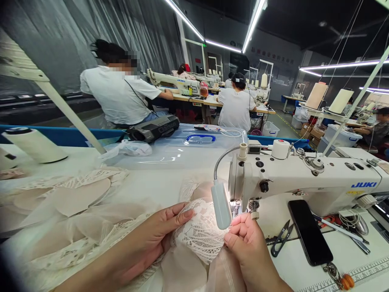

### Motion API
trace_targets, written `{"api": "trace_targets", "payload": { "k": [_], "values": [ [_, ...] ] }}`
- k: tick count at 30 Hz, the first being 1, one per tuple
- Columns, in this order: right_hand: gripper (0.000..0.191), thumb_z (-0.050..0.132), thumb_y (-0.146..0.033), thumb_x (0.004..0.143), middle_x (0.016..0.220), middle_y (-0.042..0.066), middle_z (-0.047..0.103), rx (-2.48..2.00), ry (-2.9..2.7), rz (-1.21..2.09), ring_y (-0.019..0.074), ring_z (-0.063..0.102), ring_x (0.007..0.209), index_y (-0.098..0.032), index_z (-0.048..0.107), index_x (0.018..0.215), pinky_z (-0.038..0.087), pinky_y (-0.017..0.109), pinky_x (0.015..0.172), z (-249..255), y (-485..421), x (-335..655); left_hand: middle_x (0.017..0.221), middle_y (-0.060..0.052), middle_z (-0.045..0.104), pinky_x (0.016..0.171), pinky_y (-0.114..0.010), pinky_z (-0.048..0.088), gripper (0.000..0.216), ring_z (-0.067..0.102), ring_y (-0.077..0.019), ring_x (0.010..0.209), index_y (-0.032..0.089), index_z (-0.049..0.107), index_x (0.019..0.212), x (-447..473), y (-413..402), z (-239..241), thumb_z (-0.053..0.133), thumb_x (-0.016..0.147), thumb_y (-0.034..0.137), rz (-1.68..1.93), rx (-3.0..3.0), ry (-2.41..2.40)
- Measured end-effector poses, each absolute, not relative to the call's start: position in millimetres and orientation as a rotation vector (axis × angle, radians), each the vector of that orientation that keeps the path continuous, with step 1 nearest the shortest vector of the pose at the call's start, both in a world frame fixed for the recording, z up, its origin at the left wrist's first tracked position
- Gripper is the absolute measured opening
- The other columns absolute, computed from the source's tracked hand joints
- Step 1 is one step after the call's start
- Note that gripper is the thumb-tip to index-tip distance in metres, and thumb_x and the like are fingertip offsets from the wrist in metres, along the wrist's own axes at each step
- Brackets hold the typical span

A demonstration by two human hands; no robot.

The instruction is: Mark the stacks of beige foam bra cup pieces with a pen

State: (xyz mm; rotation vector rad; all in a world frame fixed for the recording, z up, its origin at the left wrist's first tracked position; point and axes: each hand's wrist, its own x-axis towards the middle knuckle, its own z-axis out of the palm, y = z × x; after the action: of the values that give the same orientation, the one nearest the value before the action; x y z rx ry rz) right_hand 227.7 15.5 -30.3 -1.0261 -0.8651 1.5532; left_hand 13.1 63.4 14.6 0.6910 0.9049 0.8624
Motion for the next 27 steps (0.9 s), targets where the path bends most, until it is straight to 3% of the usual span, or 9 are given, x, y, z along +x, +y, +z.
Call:
{"api": "trace_targets", "payload": {
  "k": [7, 15, 20, 23, 27],
  "values": [
    [0.038, 0.083, -0.046, 0.081, 0.078, -0.003, 0.064, -1.001, -0.869, 1.555, 0.0145, 0.053, 0.072, -0.020, 0.062, 0.100, 0.039, 0.028, 0.073, -29.3, 15.0, 228.4, 0.100, -0.011, 0.085, 0.076, -0.031, 0.064, 0.063, 0.079, -0.0296, 0.093, 0.020, 0.080, 0.115, 10.8, 64.7, 14.0, 0.101, 0.058, 0.032, 0.834, 0.710, 0.862],
    [0.036, 0.071, -0.056, 0.091, 0.079, -0.001, 0.064, -1.054, -0.941, 1.513, 0.0169, 0.052, 0.079, -0.021, 0.063, 0.098, 0.040, 0.029, 0.079, -25.2, 11.4, 228.1, 0.100, -0.011, 0.085, 0.075, -0.031, 0.065, 0.062, 0.080, -0.0315, 0.095, 0.019, 0.077, 0.121, 5.2, 69.6, -1.2, 0.099, 0.063, 0.028, 0.835, 0.681, 0.868],
    [0.047, 0.083, -0.057, 0.081, 0.079, -0.003, 0.062, -0.986, -0.942, 1.504, 0.0163, 0.053, 0.075, -0.022, 0.061, 0.104, 0.040, 0.029, 0.075, -33.6, 14.3, 226.9, 0.100, -0.010, 0.084, 0.082, -0.037, 0.066, 0.065, 0.079, -0.0325, 0.096, 0.020, 0.077, 0.121, 5.6, 70.4, -2.9, 0.100, 0.062, 0.031, 0.842, 0.699, 0.870],
    [0.048, 0.087, -0.053, 0.077, 0.080, -0.002, 0.064, -1.026, -0.980, 1.452, 0.0170, 0.056, 0.074, -0.022, 0.061, 0.101, 0.041, 0.029, 0.073, -44.9, 16.8, 226.4, 0.097, -0.010, 0.084, 0.083, -0.037, 0.065, 0.060, 0.078, -0.0302, 0.092, 0.020, 0.078, 0.118, 5.4, 66.8, 0.7, 0.098, 0.065, 0.040, 0.839, 0.733, 0.875],
    [0.052, 0.086, -0.059, 0.075, 0.076, -0.002, 0.065, -1.027, -0.990, 1.398, 0.0167, 0.056, 0.068, -0.022, 0.061, 0.101, 0.042, 0.028, 0.068, -66.4, 20.3, 226.6, 0.087, -0.009, 0.082, 0.080, -0.029, 0.060, 0.047, 0.075, -0.0243, 0.085, 0.017, 0.083, 0.097, 5.3, 61.0, 9.3, 0.091, 0.070, 0.054, 0.940, 0.774, 0.946]
  ]
}}
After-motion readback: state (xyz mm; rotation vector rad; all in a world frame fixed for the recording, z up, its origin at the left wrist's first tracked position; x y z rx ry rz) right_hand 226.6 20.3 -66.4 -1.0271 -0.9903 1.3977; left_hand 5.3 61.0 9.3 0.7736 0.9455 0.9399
